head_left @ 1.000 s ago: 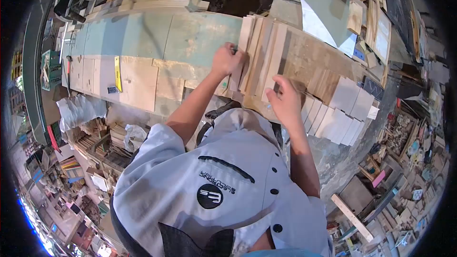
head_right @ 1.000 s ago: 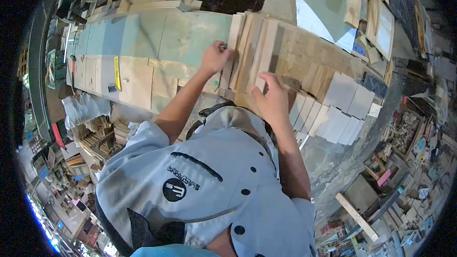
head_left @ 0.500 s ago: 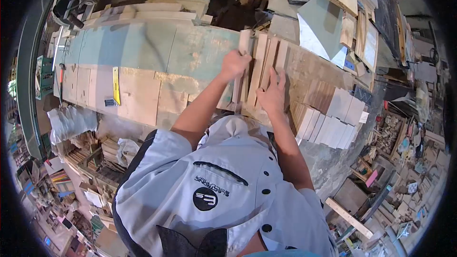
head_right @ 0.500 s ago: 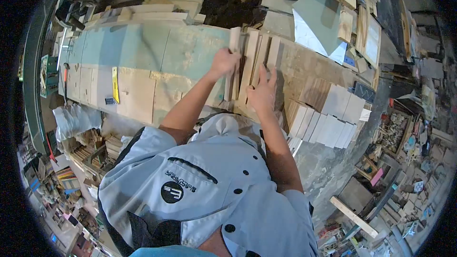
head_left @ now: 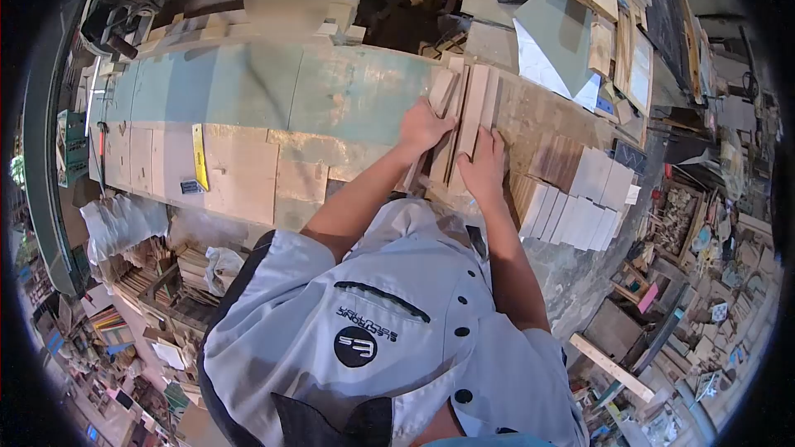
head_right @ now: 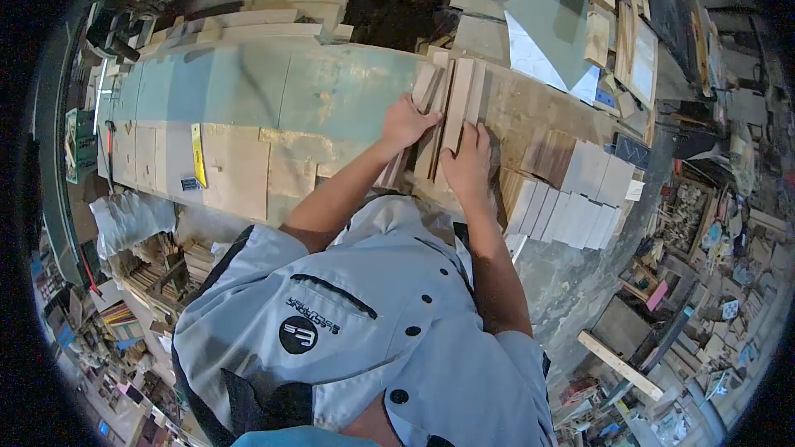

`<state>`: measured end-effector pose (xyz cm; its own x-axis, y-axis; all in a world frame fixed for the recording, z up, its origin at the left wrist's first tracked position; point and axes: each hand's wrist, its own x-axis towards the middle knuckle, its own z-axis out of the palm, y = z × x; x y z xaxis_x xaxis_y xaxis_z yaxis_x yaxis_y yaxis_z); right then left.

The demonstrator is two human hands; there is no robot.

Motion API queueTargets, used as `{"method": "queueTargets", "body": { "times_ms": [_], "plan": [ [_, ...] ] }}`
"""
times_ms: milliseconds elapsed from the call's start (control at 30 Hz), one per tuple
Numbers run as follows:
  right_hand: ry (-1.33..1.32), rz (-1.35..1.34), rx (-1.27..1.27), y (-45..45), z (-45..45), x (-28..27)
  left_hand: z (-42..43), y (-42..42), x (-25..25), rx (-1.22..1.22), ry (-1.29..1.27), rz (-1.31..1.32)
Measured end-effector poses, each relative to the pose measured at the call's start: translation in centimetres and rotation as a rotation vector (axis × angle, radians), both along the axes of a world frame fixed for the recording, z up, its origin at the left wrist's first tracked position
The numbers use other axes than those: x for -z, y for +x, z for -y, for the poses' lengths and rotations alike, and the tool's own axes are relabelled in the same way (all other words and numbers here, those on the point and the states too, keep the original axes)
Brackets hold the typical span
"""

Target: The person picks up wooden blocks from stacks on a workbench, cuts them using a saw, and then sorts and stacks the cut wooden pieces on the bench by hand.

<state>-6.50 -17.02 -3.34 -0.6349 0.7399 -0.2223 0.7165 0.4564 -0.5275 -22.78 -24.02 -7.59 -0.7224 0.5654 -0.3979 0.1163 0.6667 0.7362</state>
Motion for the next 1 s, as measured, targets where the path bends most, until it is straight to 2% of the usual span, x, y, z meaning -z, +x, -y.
{"method": "queueTargets", "body": {
  "times_ms": [67,100,133,200,233,300,333,367,433,500,600,700,833,1000],
  "plan": [
    [0.277,-0.029,-0.081,0.1,0.5,-1.0,0.2,-0.6,0.4,0.008,0.027,0.071],
    [0.284,-0.034,-0.078,-0.2,0.5,-1.7,0.4,-1.0,0.6,0.011,0.046,0.145],
    [0.136,-0.132,-0.079,-0.6,0.6,-2.5,1.0,-1.3,1.1,0.013,0.051,0.138],
    [-0.177,-0.245,-0.031,-1.9,1.8,-4.7,2.4,-1.8,1.6,-0.072,0.488,0.777],
    [-0.175,-0.258,-0.032,-2.3,2.4,-4.8,2.7,-1.7,0.2,-0.068,0.489,0.763],
    [-0.429,-0.363,0.005,-3.1,3.5,-4.9,3.7,-1.1,-3.3,-0.123,0.696,1.039],
    [-0.338,-0.382,0.014,-3.5,4.0,-6.3,4.2,-1.1,-5.8,-0.13,0.722,1.053],
    [-0.334,-0.395,-0.01,-3.6,4.0,-7.6,4.4,-1.3,-6.2,-0.137,0.739,1.031],
    [-0.429,-0.274,-0.083,-3.0,3.7,-9.5,4.9,-1.6,-7.1,-0.155,0.905,1.023],
    [-0.469,-0.387,-0.124,-2.0,4.0,-8.7,5.4,-1.2,-8.8,-0.186,0.977,0.969],
    [-0.603,-0.593,-0.223,-0.8,4.6,-8.9,6.2,-0.2,-11.1,-0.192,1.004,0.947],
    [-0.633,-0.493,-0.239,1.1,5.2,-11.5,7.0,2.0,-13.5,-0.272,1.005,0.882],
    [-0.769,-0.622,-0.31,4.4,6.2,-11.8,8.4,5.8,-16.4,-0.323,1.102,0.78],
    [-0.869,-0.703,-0.392,9.2,8.1,-14.0,11.2,9.7,-20.6,-0.353,0.979,0.601]
  ]
}}
